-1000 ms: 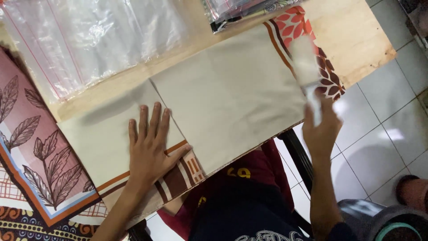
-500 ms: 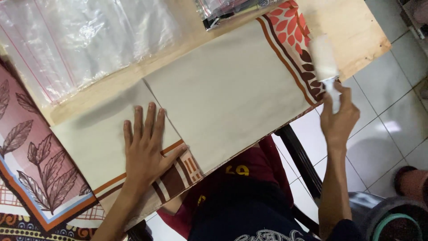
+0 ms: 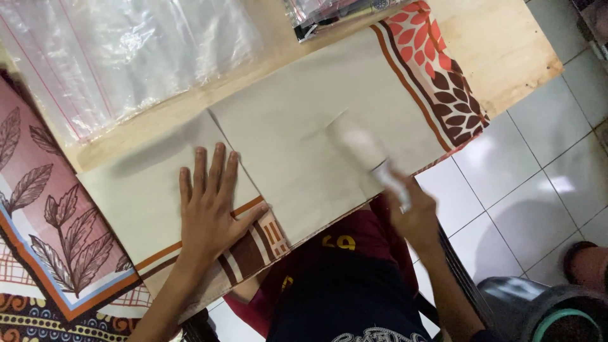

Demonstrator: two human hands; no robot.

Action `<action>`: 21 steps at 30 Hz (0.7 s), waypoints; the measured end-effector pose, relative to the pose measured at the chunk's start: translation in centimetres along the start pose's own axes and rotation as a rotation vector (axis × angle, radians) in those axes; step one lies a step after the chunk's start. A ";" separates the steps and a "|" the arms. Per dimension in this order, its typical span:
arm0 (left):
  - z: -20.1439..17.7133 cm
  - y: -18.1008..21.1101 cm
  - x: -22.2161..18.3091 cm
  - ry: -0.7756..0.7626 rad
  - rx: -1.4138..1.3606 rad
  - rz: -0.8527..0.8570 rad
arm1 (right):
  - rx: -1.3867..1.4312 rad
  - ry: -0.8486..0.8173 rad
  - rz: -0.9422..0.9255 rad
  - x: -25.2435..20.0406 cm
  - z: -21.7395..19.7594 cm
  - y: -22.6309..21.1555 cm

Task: Using a lint roller to clean a patterned scarf and then folding it neatly on a table.

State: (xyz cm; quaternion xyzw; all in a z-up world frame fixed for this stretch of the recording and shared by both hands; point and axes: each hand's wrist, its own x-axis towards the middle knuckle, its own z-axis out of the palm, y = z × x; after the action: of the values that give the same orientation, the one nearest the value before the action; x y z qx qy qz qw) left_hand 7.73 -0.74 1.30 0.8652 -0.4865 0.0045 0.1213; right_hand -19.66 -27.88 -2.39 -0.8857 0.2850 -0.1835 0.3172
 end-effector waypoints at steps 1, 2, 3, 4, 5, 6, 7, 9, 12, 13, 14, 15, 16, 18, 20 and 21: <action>0.1 0.0 0.0 -0.003 0.016 0.005 | -0.046 0.087 0.036 0.5 -0.2 1.7; 0.0 0.1 -0.1 -0.008 0.016 0.007 | -0.045 0.086 0.042 1.4 -1.2 3.1; -0.2 0.1 -0.2 -0.016 -0.002 0.003 | -0.164 0.169 0.038 2.3 -2.2 4.4; -0.3 0.1 0.1 -0.015 -0.019 0.000 | -0.284 0.257 0.027 3.6 -3.3 5.9; -0.2 0.0 0.1 -0.011 -0.018 0.003 | -0.284 0.262 0.026 4.4 -4.3 6.6; 0.0 0.0 0.0 -0.012 -0.016 0.004 | -0.314 0.281 0.035 5.0 -5.3 7.4; 0.1 -0.1 0.0 -0.013 -0.014 0.004 | -0.344 0.299 0.044 5.7 -6.4 8.1; 0.2 0.0 -0.1 -0.004 -0.012 0.006 | -0.357 0.335 0.056 6.0 -6.9 7.6; 0.4 -0.2 -0.1 0.010 -0.007 0.002 | -0.241 0.388 0.062 6.4 -6.6 3.7; 0.4 -0.3 -0.1 0.005 -0.009 0.002 | -0.117 0.399 0.064 6.6 -6.3 1.8; 0.4 -0.5 -0.1 0.005 -0.008 -0.004 | -0.115 0.395 0.061 6.5 -4.8 1.6; 0.3 -0.6 -0.1 -0.011 -0.067 -0.016 | -0.039 0.359 0.077 6.3 -3.3 1.3; 0.3 -0.9 0.0 -0.026 -0.125 -0.026 | 0.038 0.323 0.093 6.2 -1.7 1.1; 0.8 -1.8 0.4 0.014 -0.125 -0.078 | 0.075 0.204 -0.009 6.4 1.1 -3.0; 0.3 -2.8 1.1 0.053 -0.123 -0.126 | 0.112 0.087 -0.108 6.6 4.3 -5.5; -0.3 -3.2 1.7 0.064 -0.070 -0.124 | 0.019 0.033 -0.240 6.8 6.1 -5.9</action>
State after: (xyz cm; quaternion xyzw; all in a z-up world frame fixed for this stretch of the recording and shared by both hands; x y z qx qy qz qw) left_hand 11.30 -0.49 1.16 0.8884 -0.4275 0.0078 0.1671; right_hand -9.07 -25.54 -1.96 -0.9074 0.1804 -0.2372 0.2964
